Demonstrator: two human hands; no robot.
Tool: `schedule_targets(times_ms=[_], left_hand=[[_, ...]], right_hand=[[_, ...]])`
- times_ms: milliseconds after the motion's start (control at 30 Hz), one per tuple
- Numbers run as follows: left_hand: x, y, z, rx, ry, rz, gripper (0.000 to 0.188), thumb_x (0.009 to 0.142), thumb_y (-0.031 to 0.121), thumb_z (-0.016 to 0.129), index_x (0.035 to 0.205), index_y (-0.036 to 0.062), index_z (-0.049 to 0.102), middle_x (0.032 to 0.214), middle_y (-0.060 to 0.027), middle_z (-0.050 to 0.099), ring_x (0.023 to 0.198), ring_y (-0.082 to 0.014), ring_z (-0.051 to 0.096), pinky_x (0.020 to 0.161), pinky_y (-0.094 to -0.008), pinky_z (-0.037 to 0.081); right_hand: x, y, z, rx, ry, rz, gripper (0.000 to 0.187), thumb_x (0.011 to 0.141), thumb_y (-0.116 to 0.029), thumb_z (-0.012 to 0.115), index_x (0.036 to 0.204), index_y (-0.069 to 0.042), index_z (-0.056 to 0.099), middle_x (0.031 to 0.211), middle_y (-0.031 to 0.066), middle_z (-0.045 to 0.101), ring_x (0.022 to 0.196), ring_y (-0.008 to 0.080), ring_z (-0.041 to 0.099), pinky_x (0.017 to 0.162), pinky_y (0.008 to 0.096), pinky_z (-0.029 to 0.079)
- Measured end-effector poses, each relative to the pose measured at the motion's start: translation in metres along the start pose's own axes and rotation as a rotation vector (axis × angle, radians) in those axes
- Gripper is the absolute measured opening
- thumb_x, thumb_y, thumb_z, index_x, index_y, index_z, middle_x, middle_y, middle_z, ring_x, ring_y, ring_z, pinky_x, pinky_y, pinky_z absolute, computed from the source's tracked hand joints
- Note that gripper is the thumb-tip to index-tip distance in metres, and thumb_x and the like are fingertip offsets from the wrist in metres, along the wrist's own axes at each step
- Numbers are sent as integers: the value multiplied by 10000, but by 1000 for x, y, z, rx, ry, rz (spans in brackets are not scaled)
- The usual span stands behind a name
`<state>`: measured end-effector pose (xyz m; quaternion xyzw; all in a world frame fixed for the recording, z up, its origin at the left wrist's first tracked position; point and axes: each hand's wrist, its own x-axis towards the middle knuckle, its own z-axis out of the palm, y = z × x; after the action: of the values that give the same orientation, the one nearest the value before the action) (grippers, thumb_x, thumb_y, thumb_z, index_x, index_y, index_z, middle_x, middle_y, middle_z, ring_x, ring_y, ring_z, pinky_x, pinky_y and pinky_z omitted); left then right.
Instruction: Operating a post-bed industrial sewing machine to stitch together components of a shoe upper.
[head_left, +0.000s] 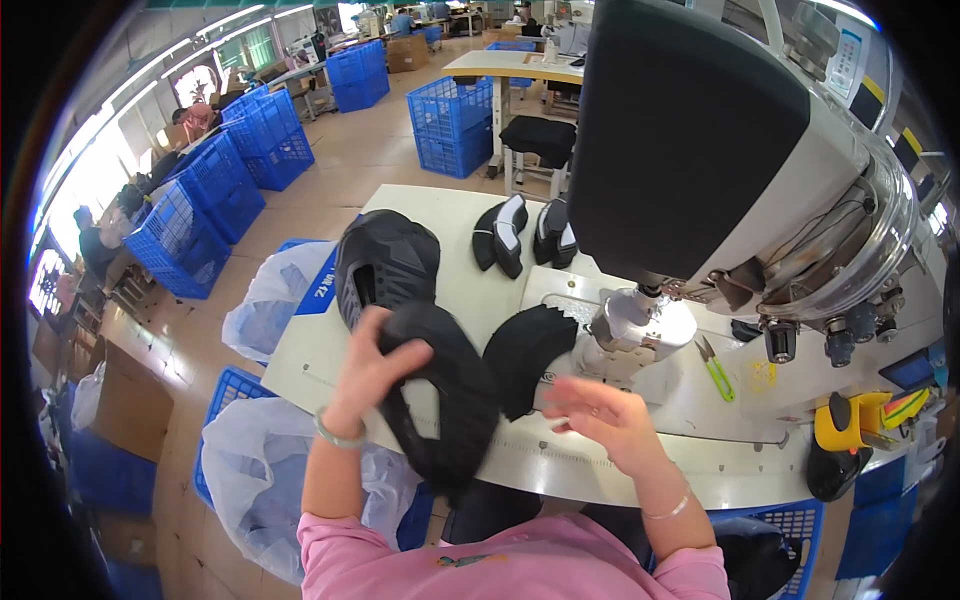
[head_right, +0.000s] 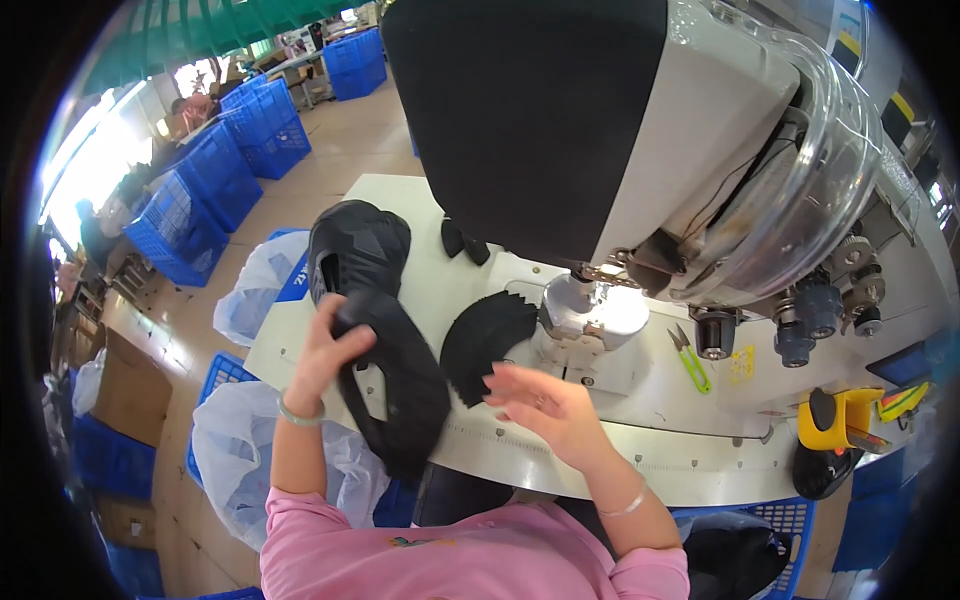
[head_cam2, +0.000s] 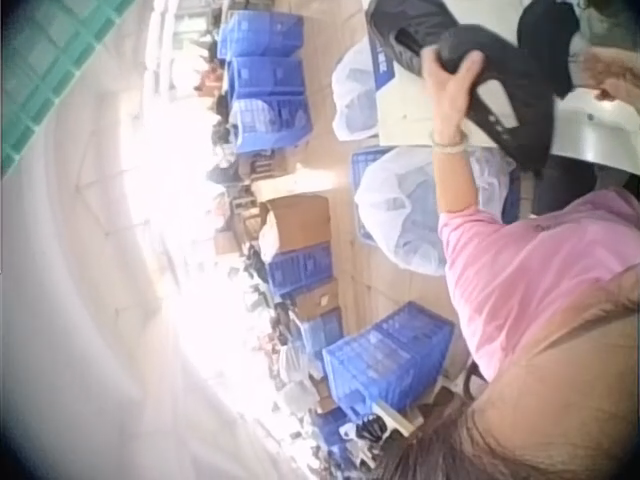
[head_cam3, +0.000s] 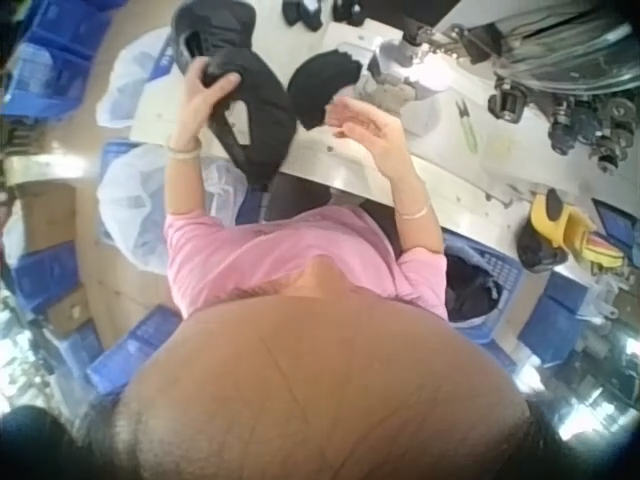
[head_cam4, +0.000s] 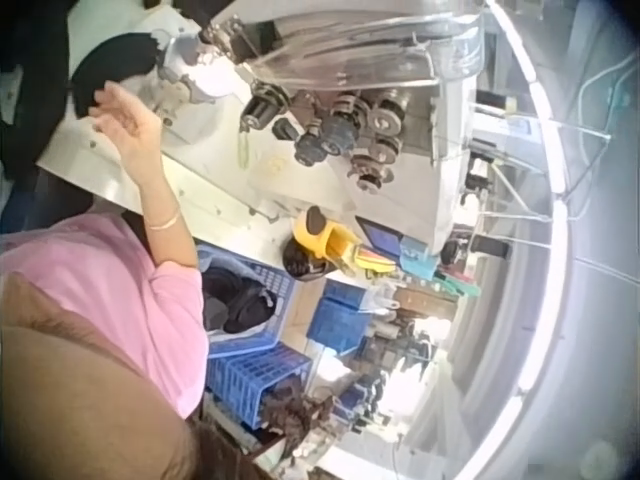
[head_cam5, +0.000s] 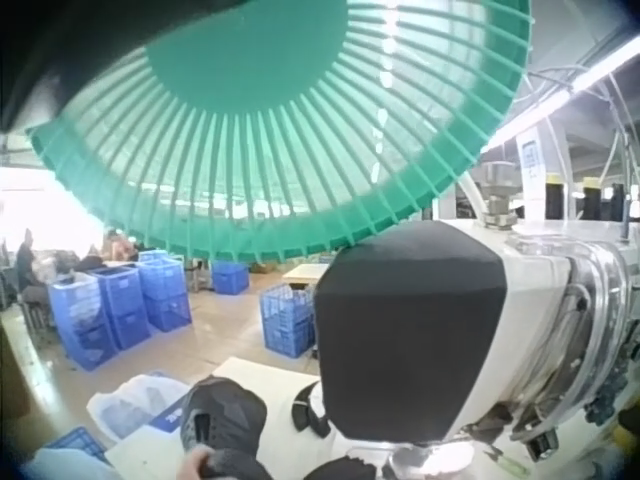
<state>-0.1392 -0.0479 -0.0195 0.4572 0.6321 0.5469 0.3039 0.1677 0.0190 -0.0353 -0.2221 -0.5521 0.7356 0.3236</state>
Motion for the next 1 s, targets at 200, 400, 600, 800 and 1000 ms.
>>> schedule_targets(times_ms=[200,400,600,800,1000], left_hand=[[91,-51,-91,469,516,168,653,798,408,755,1188,-54,509,1175,-249,507,1144,-364,472,998,-407,368],[141,-56,-68,263,326,422,517,873,276,691,1275,7,508,1178,-188,641,1098,-304,598,981,-346,418],[115,-38,-56,942,479,746,401,964,154,558,1339,15,528,1412,-179,493,1302,-333,463,1086,-400,337],[78,8,27,675,54,721,386,925,95,590,1300,16,545,1400,-169,483,1307,-331,449,1085,-399,335],[52,19,59,652,-202,646,398,839,31,634,1233,26,580,1381,-158,499,1269,-334,484,1062,-393,366]], right_hand=[[-52,-15,-38,-219,44,138,266,897,4,588,1151,61,641,1109,144,682,963,217,670,829,335,546],[-150,-33,-105,-729,615,70,182,905,-72,573,977,29,706,891,90,716,759,140,674,687,263,533],[-297,-63,-240,-1117,1694,-436,231,915,-144,636,1094,-1,666,992,77,675,874,151,625,791,261,487],[-343,-74,-332,-1395,1768,324,620,753,-251,716,1288,23,561,1283,257,573,1233,390,513,1056,418,392],[-312,-81,-304,-1546,1711,702,498,796,-77,600,1279,36,556,1162,273,621,1110,431,582,953,467,468]])
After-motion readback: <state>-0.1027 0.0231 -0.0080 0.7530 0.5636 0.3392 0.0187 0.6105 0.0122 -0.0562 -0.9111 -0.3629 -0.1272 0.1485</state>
